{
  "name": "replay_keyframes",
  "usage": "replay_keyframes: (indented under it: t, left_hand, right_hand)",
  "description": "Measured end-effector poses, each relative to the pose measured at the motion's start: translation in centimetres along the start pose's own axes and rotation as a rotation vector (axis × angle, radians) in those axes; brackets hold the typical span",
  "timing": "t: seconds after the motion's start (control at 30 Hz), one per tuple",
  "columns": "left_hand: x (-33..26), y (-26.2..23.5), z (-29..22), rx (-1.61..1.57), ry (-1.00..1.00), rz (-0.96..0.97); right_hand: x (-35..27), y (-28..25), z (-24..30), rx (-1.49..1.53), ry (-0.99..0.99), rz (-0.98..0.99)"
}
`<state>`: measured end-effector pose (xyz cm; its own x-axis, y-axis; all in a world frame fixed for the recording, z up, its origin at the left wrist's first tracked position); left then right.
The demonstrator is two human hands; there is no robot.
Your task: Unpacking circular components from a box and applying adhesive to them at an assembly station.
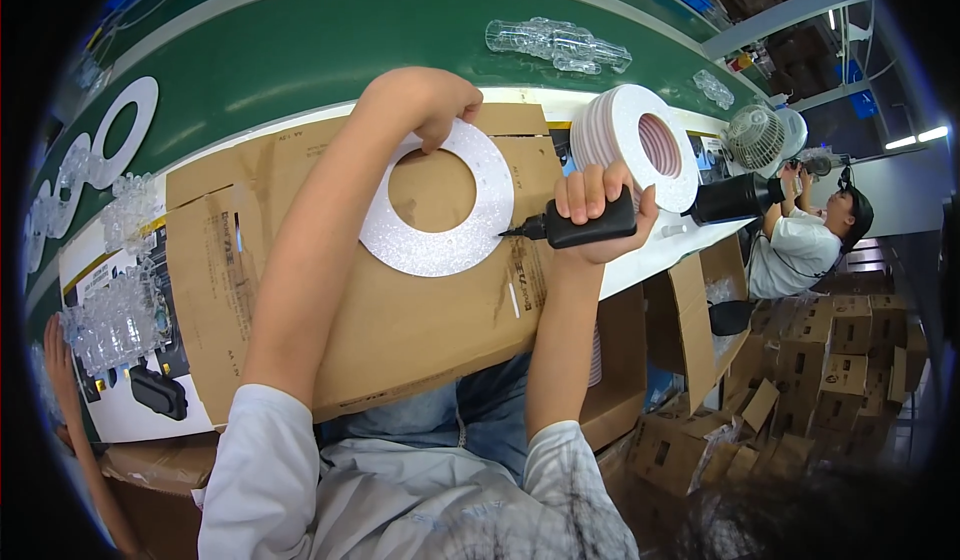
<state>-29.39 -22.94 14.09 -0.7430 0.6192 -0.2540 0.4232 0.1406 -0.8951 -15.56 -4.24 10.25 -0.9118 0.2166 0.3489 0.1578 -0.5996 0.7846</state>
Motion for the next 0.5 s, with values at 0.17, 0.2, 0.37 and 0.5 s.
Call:
replay_keyframes:
  t: [0.17,0.2,0.37,0.5]
  left_hand:
    - [-0.20,-0.04,0.02,0.011,0.006,-0.013]
    - [-0.21,-0.09,-0.04,0.012,0.001,-0.006]
    - [-0.30,-0.26,-0.12,0.009,-0.008,0.005]
    - [-0.31,-0.29,-0.02,-0.012,-0.029,-0.015]
  right_hand:
    - [0.00,-0.07,-0.14,-0.025,0.003,-0.041]
    - [-0.01,-0.09,-0.17,-0.028,0.008,-0.046]
    - [0.03,0.03,-0.38,-0.036,0.018,-0.055]
    - [0.09,-0.08,-0.35,-0.042,0.015,-0.085]
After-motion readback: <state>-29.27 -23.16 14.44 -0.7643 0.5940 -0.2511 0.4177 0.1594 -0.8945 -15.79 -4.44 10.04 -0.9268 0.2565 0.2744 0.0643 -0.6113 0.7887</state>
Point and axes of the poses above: each hand's wrist, its own x-axis towards the middle knuckle, its own y-axis out of the palm, z = x × y, the point moved 1 cm from there along x, towards the middle knuckle, and after that the axes turned 9 degrees about -z, right-handed, at the moved point
